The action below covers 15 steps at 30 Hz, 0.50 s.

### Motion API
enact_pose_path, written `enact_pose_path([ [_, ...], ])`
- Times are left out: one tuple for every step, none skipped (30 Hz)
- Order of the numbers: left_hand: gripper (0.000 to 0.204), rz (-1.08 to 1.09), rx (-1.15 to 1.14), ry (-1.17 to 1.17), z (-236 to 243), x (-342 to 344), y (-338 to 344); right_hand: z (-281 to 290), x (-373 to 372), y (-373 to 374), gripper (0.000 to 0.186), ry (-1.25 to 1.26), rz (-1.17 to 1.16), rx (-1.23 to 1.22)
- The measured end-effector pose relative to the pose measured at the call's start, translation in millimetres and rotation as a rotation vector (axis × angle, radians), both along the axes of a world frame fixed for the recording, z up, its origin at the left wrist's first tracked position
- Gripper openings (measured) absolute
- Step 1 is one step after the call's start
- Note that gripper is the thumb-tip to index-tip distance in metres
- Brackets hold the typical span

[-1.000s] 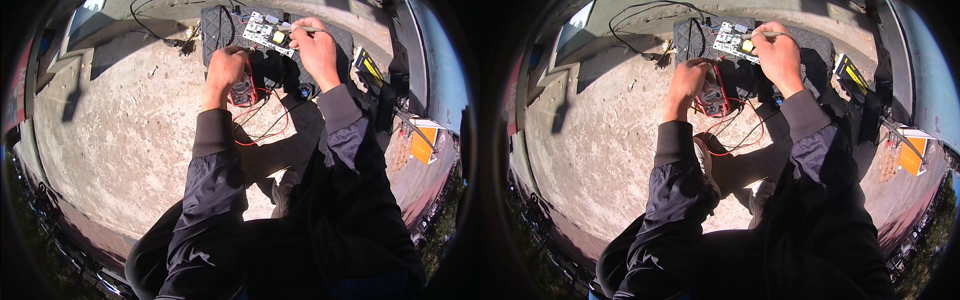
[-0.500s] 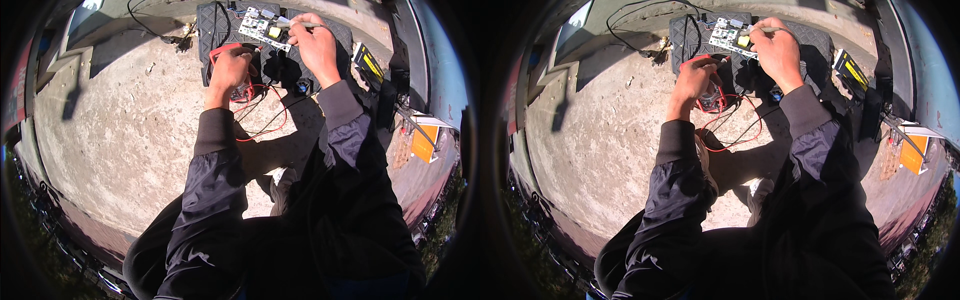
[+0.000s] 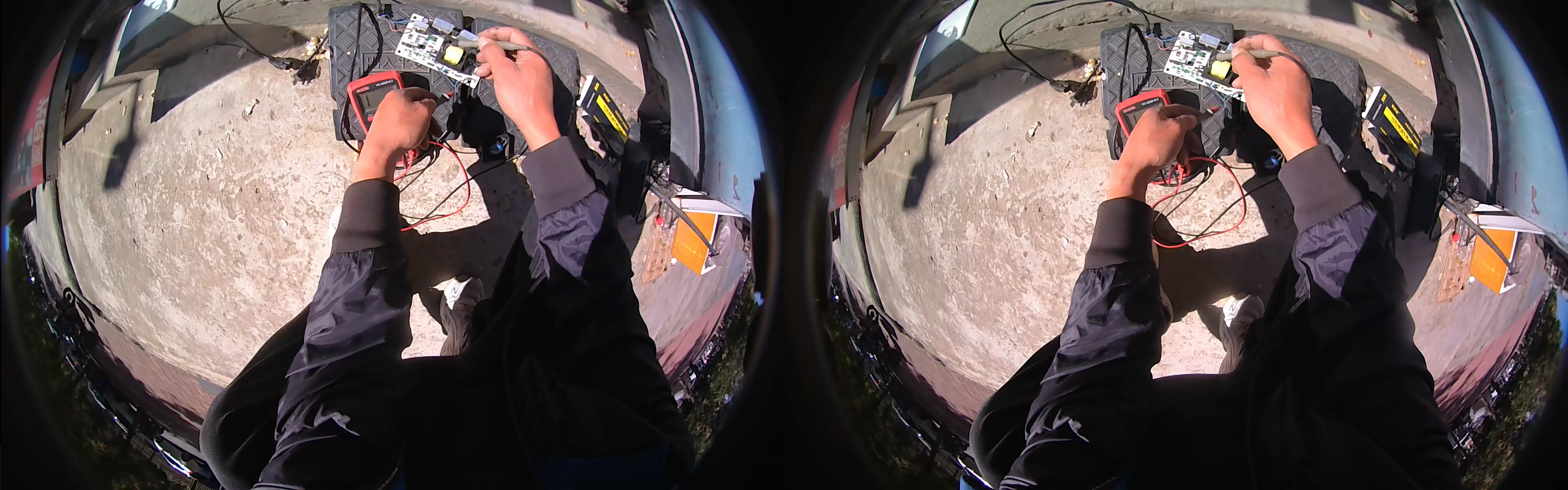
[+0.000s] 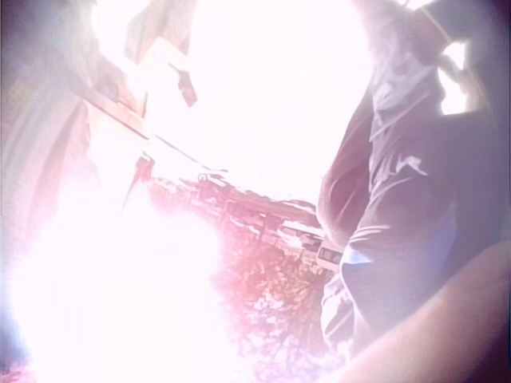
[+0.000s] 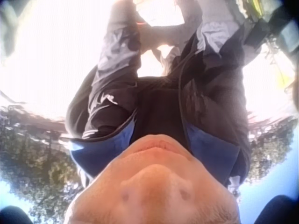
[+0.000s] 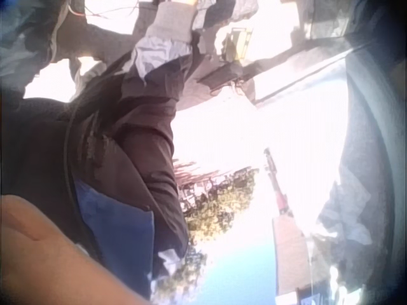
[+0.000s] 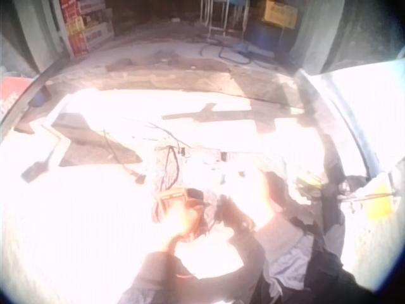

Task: The person uses multimeter probes to test points on a small circuit board, then moves outside to plug the board into a power source and continues testing with the multimeter. The person handles the circuit board, multimeter, and power cord throughout.

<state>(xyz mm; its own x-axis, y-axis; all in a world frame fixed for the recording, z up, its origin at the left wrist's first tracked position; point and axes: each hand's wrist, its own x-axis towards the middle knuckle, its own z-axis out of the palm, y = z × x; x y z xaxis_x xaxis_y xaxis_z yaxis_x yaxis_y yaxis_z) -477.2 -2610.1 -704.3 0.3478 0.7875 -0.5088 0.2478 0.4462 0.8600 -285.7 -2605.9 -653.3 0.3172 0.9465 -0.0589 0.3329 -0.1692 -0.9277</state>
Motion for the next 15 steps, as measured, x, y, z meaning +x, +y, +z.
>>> enact_pose_path([
  [0.032, -0.008, 0.01, 0.001, -1, 2, -1, 1, 0, 0, 0.028, -0.01, 0.006, 0.001],
  [0.032, -0.014, 0.016, -0.002, -2, 3, -2, 2, 0, 0, 0.029, -0.021, 0.011, 0.004],
  [0.033, -0.019, 0.003, -0.005, -2, 4, -3, 3, 0, 0, 0.03, -0.022, 0.012, 0.003],
  [0.033, -0.04, 0.009, -0.01, -3, 3, -3, 4, 0, -1, 0.031, -0.024, 0.013, 0.001],
  [0.034, -0.061, 0.024, -0.011, -3, 3, -3, 4, 0, -1, 0.032, -0.025, 0.013, -0.002],
  [0.035, -0.08, 0.024, -0.012, -3, 3, -3, 5, 0, -1, 0.032, -0.031, 0.011, -0.002],
  [0.036, -0.099, 0.024, -0.014, -2, 3, -3, 5, 0, -1, 0.033, -0.036, 0.01, -0.003],
  [0.036, -0.098, 0.036, -0.002, -2, 3, -3, 6, 0, -1, 0.033, -0.041, 0.008, -0.005],
  [0.036, -0.098, 0.048, 0.011, -1, 3, -3, 5, 0, -1, 0.033, -0.048, 0.015, -0.009],
  [0.036, -0.097, 0.06, 0.023, -1, 3, -3, 5, 1, -2, 0.033, -0.056, 0.022, -0.013],
  [0.035, -0.05, 0.049, 0.038, -2, 3, -3, 4, 2, -2, 0.033, -0.063, 0.03, -0.018],
  [0.034, -0.003, 0.037, 0.053, -3, 4, -3, 2, 2, -3, 0.031, -0.053, 0.028, -0.015],
  [0.034, 0.05, 0.036, 0.046, -6, 4, -4, -1, 2, -3, 0.03, -0.042, 0.027, -0.013],
  [0.035, 0.069, 0.062, 0.094, -9, 3, -2, -4, 3, -4, 0.029, -0.032, 0.025, -0.01],
  [0.036, 0.084, 0.118, 0.166, -14, 3, 1, -7, 3, -5, 0.029, -0.07, 0.026, -0.032],
])
